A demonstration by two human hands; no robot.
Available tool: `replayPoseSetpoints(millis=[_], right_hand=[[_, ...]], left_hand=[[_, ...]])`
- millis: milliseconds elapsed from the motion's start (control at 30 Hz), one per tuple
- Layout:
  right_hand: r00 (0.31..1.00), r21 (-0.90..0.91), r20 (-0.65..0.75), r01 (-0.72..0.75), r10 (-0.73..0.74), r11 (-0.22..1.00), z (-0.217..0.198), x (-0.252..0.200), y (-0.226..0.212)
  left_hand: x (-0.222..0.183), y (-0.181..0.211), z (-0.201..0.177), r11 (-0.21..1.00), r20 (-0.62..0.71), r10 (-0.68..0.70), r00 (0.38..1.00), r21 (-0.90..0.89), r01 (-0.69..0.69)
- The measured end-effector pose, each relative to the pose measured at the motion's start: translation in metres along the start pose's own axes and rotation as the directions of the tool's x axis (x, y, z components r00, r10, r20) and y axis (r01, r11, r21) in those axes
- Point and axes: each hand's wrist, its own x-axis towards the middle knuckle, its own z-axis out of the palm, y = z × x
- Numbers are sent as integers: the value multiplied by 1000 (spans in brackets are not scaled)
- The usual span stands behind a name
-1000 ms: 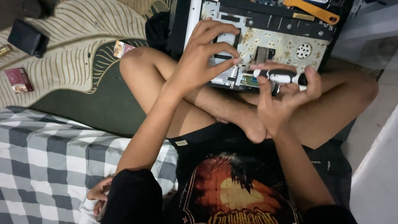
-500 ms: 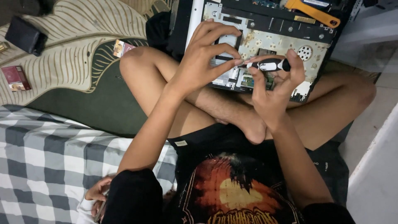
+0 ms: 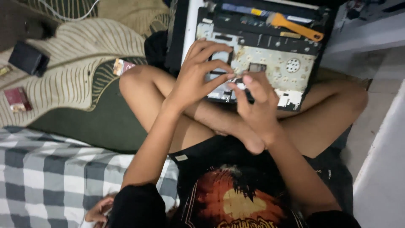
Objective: Removing internal screws from a laptop chassis using a manual screwdriver.
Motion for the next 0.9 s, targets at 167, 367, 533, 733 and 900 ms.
replayPoseSetpoints(millis=[167,367,533,733,900], right_hand=[[987,-79,-153,36,-48,996,14,2,2],[1000,73,-14,-4,5,997,-6,31,-21],[999,33,-10,-41,41,999,-10,33,-16],[1000,-59,-18,-15,14,998,-9,25,-12],[1000,-1,-19,13,-13,1000,-6,27,-14]], left_hand=[[-4,-5,16,987,-53,-162,985,-20,161],[-3,-4,12,985,-23,-169,985,13,170],[0,0,12,983,-22,-184,983,3,184],[2,4,10,981,-15,-191,981,12,192],[1,2,12,981,-23,-192,981,6,192]])
